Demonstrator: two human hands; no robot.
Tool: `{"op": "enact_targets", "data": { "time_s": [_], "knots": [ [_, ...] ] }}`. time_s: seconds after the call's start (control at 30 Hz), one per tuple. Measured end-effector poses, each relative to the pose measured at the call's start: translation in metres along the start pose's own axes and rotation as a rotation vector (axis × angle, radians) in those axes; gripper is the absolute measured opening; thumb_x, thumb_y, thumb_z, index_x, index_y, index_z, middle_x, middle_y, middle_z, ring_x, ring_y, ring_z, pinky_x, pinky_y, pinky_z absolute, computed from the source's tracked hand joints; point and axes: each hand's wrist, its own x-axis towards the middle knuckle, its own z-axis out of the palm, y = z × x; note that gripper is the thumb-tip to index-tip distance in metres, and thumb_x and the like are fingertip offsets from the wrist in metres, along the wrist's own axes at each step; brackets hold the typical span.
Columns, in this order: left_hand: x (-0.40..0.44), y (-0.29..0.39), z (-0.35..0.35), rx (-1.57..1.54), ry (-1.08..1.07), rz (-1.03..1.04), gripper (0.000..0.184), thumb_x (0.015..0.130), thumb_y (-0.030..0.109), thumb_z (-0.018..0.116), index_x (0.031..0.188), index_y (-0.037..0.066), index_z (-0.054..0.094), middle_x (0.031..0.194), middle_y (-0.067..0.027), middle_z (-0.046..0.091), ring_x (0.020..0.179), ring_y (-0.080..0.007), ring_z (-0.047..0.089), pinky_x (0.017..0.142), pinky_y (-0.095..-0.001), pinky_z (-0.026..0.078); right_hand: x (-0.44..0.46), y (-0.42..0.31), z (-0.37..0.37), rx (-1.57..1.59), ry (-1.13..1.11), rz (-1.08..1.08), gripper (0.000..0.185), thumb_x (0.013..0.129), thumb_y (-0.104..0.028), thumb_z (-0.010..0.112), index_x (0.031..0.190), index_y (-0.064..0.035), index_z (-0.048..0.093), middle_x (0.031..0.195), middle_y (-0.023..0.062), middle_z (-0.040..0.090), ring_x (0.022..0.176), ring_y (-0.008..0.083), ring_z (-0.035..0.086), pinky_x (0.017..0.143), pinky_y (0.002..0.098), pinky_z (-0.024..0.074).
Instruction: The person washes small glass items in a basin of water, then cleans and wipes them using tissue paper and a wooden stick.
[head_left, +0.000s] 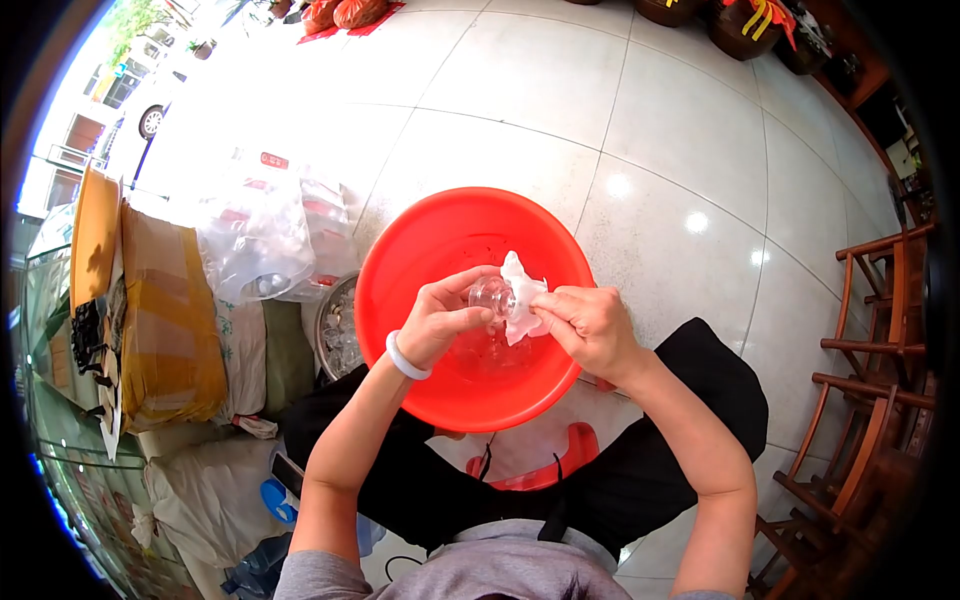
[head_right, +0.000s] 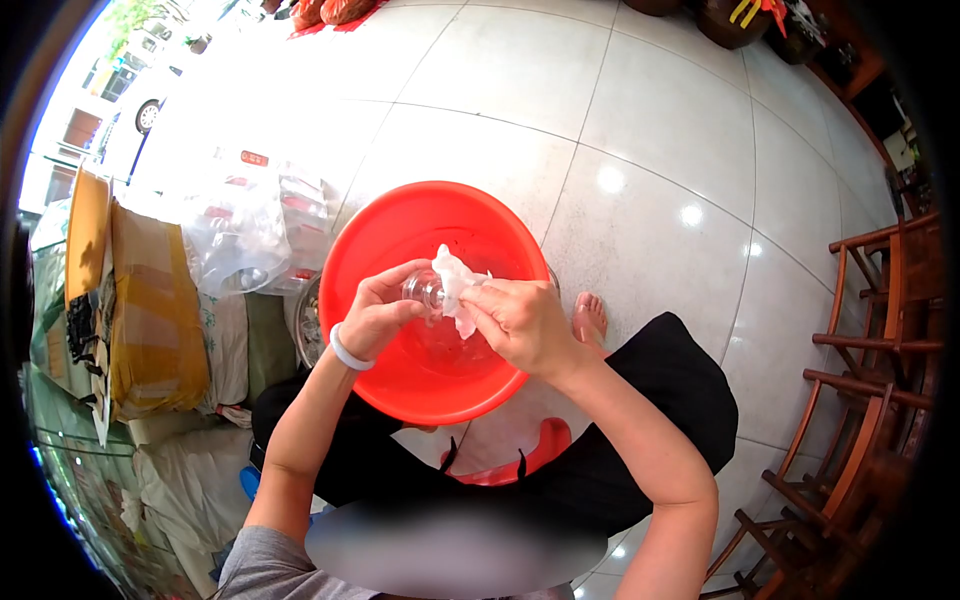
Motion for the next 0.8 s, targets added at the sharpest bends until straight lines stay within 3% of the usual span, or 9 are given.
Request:
{"op": "enact_targets", "data": {
  "time_s": [0.13, 0.2, 0.33, 0.4, 0.43, 0.53, 0.67, 0.77, 0.8],
  "knots": [
    [-0.001, 0.003, 0.000, 0.179, -0.078, -0.044, 0.048, 0.079, -0.001, 0.063, 0.123, -0.004, 0.045, 0.104, -0.0094, 0.059, 0.092, -0.0130, 0.058, 0.079, -0.0275, 0.050, -0.002, 0.003, 0.000, -0.110, -0.077, -0.081, 0.012, 0.075, -0.004, 0.056, 0.084, -0.0007, 0.063, 0.069, 0.0118, 0.061, 0.057, 0.0252, 0.059, 0.050, 0.0316, 0.0456],
    [-0.001, 0.000, -0.001, 0.221, -0.086, -0.030, 0.050, 0.078, -0.001, 0.064, 0.124, -0.003, 0.045, 0.105, -0.0091, 0.059, 0.092, -0.0128, 0.058, 0.078, -0.0275, 0.050, -0.004, 0.004, 0.004, -0.142, -0.048, -0.045, 0.005, 0.073, -0.007, 0.057, 0.069, -0.0028, 0.057, 0.066, 0.0092, 0.059, 0.057, 0.0248, 0.057, 0.052, 0.0323, 0.0466],
    [-0.002, -0.002, -0.001, 0.263, -0.120, 0.040, 0.052, 0.077, -0.001, 0.065, 0.124, -0.004, 0.044, 0.105, -0.0093, 0.059, 0.093, -0.0135, 0.058, 0.078, -0.0276, 0.051, -0.008, 0.011, 0.005, 0.034, -0.116, 0.029, 0.011, 0.077, -0.005, 0.055, 0.082, -0.0008, 0.064, 0.069, 0.0100, 0.063, 0.059, 0.0222, 0.061, 0.053, 0.0306, 0.0470],
    [-0.003, 0.002, -0.001, 0.241, -0.111, 0.048, 0.052, 0.077, -0.002, 0.065, 0.124, -0.003, 0.044, 0.105, -0.0095, 0.059, 0.094, -0.0139, 0.058, 0.079, -0.0275, 0.051, -0.007, 0.006, 0.010, 0.758, 0.012, 0.475, 0.012, 0.080, -0.006, 0.055, 0.081, 0.0018, 0.065, 0.064, 0.0045, 0.061, 0.052, 0.0134, 0.055, 0.048, 0.0270, 0.0412],
    [-0.002, 0.005, -0.001, 0.173, -0.112, 0.011, 0.053, 0.075, 0.002, 0.068, 0.123, -0.004, 0.045, 0.105, -0.0086, 0.059, 0.093, -0.0135, 0.058, 0.079, -0.0272, 0.049, -0.002, 0.000, 0.001, 0.890, -0.038, 0.609, 0.015, 0.082, -0.007, 0.055, 0.082, 0.0044, 0.064, 0.058, -0.0014, 0.052, 0.047, 0.0048, 0.041, 0.043, 0.0216, 0.0300],
    [-0.001, 0.005, 0.002, 0.138, -0.108, 0.060, 0.052, 0.076, 0.003, 0.068, 0.123, -0.003, 0.045, 0.106, -0.0083, 0.058, 0.093, -0.0137, 0.058, 0.079, -0.0274, 0.049, 0.000, -0.002, 0.002, 1.056, -0.009, 0.777, 0.015, 0.081, -0.007, 0.055, 0.083, 0.0045, 0.064, 0.055, -0.0038, 0.044, 0.045, 0.0035, 0.029, 0.042, 0.0192, 0.0211],
    [-0.004, 0.003, 0.009, 0.225, -0.077, 0.191, 0.051, 0.078, 0.001, 0.065, 0.124, -0.002, 0.044, 0.108, -0.0080, 0.056, 0.092, -0.0132, 0.058, 0.076, -0.0273, 0.050, 0.000, 0.002, 0.004, 1.057, -0.009, 0.802, 0.015, 0.082, -0.008, 0.055, 0.084, 0.0046, 0.064, 0.054, -0.0050, 0.043, 0.044, 0.0031, 0.027, 0.042, 0.0194, 0.0197],
    [-0.008, 0.008, 0.010, 0.223, -0.053, 0.127, 0.041, 0.082, 0.004, 0.061, 0.120, -0.002, 0.047, 0.101, -0.0071, 0.058, 0.086, -0.0116, 0.057, 0.071, -0.0256, 0.050, 0.001, -0.002, 0.002, 1.002, -0.021, 0.805, 0.015, 0.082, -0.007, 0.055, 0.084, 0.0044, 0.064, 0.055, -0.0039, 0.045, 0.045, 0.0034, 0.030, 0.043, 0.0190, 0.0224],
    [-0.008, 0.008, 0.007, 0.223, -0.053, 0.126, 0.041, 0.082, 0.004, 0.061, 0.120, -0.002, 0.047, 0.101, -0.0071, 0.058, 0.086, -0.0116, 0.057, 0.071, -0.0256, 0.050, 0.000, -0.004, 0.003, 0.943, -0.042, 0.691, 0.016, 0.082, -0.007, 0.055, 0.085, 0.0043, 0.065, 0.057, -0.0022, 0.049, 0.048, 0.0047, 0.037, 0.045, 0.0200, 0.0284]
  ]
}}
